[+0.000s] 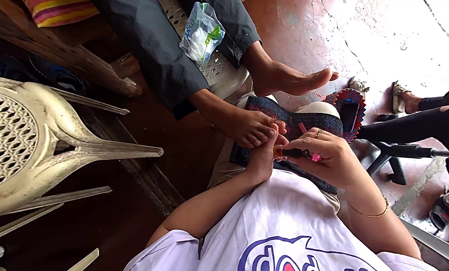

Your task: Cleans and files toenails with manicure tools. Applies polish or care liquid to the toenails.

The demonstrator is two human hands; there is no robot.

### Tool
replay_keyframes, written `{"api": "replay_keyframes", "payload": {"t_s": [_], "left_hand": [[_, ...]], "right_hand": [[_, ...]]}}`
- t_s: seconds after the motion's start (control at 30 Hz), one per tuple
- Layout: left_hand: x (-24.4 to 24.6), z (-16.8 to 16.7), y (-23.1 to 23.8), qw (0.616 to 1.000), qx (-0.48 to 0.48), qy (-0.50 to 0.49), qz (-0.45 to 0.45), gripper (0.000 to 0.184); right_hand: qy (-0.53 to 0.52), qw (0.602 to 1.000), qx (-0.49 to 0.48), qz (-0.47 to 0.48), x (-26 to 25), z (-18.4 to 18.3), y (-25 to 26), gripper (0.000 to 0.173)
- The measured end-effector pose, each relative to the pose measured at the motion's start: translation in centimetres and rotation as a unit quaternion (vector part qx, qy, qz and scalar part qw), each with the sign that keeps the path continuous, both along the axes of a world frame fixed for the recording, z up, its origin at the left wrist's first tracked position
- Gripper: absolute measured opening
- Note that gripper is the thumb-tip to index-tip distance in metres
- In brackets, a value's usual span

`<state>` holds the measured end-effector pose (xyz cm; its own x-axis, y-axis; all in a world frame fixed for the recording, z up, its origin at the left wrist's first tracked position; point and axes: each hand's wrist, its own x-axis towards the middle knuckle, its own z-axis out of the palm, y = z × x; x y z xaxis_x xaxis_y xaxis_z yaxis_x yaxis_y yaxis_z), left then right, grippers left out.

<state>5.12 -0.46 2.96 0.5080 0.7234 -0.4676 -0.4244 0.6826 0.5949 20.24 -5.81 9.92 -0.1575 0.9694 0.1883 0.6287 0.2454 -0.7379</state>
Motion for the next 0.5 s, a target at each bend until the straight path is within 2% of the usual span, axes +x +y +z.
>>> {"api": "replay_keyframes", "payload": {"t_s": [0.1,0.23,0.37,0.5], "left_hand": [[-1.3,0.1,0.0,0.998,-0.014,-0.034,-0.044,0.02],[-2.3,-0.4,-0.3,0.995,0.014,-0.076,-0.057,0.023],[-2.4,-0.5,-0.2,0.996,0.022,-0.073,-0.052,0.026],[-2.3,-0.7,-0.3,0.995,0.01,-0.088,-0.037,0.024]], "right_hand": [[0.11,0.994,-0.014,-0.005,0.7,0.8,0.6,0.016],[0.205,0.978,0.007,-0.039,0.2,0.8,2.8,0.013],[0.22,0.975,0.007,-0.02,-1.2,1.0,4.6,0.013],[0.189,0.982,-0.007,-0.002,-1.8,1.4,5.2,0.015]]}}
